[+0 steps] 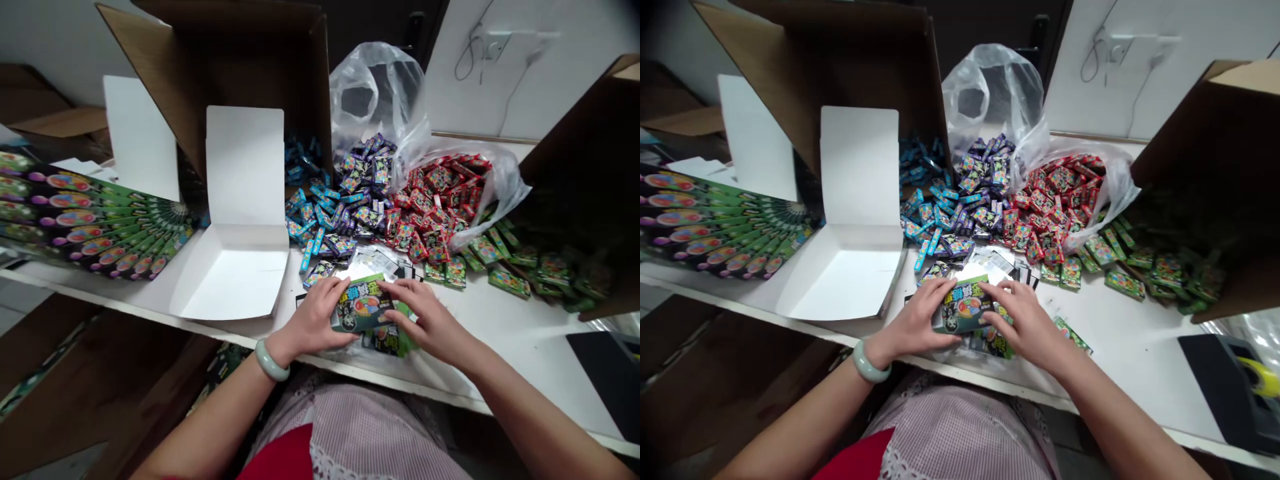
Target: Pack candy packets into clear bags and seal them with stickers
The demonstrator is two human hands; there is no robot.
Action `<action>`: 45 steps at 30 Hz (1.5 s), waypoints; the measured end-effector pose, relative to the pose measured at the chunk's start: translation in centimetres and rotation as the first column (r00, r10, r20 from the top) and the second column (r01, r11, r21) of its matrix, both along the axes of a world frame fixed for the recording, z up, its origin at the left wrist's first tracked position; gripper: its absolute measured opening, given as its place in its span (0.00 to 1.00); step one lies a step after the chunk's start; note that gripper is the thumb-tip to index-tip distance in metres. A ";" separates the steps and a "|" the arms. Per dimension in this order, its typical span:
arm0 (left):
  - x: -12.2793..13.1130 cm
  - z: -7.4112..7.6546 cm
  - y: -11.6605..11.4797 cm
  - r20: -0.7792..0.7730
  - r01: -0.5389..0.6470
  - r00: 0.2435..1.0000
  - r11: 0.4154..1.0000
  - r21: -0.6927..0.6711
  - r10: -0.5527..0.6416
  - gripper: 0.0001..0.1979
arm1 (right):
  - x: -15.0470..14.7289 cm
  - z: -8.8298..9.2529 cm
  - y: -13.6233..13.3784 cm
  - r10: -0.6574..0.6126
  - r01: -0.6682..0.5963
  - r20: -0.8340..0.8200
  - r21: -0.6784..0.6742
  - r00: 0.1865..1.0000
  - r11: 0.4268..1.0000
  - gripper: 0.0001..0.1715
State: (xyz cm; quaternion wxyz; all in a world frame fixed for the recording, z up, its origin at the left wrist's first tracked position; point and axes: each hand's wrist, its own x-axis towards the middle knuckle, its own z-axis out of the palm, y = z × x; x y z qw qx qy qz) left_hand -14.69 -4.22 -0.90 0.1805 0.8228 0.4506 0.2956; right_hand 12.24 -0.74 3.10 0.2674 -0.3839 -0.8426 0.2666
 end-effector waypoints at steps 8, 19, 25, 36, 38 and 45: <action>-2.8 0.3 -1.9 0.154 0.011 0.988 0.997 -0.073 0.000 0.53 | -7.4 -0.8 9.7 -0.164 0.195 0.174 -0.183 0.971 0.964 0.15; -4.0 -0.2 -2.4 0.186 -0.041 0.981 0.995 -0.086 0.057 0.53 | -13.7 -4.3 13.0 -0.148 0.243 0.385 -0.210 0.911 0.947 0.18; -3.6 -0.6 -2.6 0.185 -0.032 0.981 0.995 -0.097 0.050 0.52 | -14.2 -3.6 12.5 -0.155 0.240 0.390 -0.179 0.908 0.954 0.31; -4.5 -0.4 -2.8 0.176 -0.060 0.982 0.995 -0.076 0.072 0.51 | -7.9 -0.4 11.7 -0.018 0.070 0.166 -0.315 0.986 0.946 0.20; -4.5 -0.5 -2.4 0.178 -0.086 0.979 0.994 -0.070 0.098 0.49 | -4.9 0.6 11.9 0.124 -0.040 0.174 -0.422 0.977 0.906 0.18; -3.3 -0.3 -1.0 0.173 -0.293 0.938 0.954 -0.060 0.299 0.42 | -1.9 -0.8 11.2 -0.045 0.091 0.366 -0.110 0.930 0.990 0.26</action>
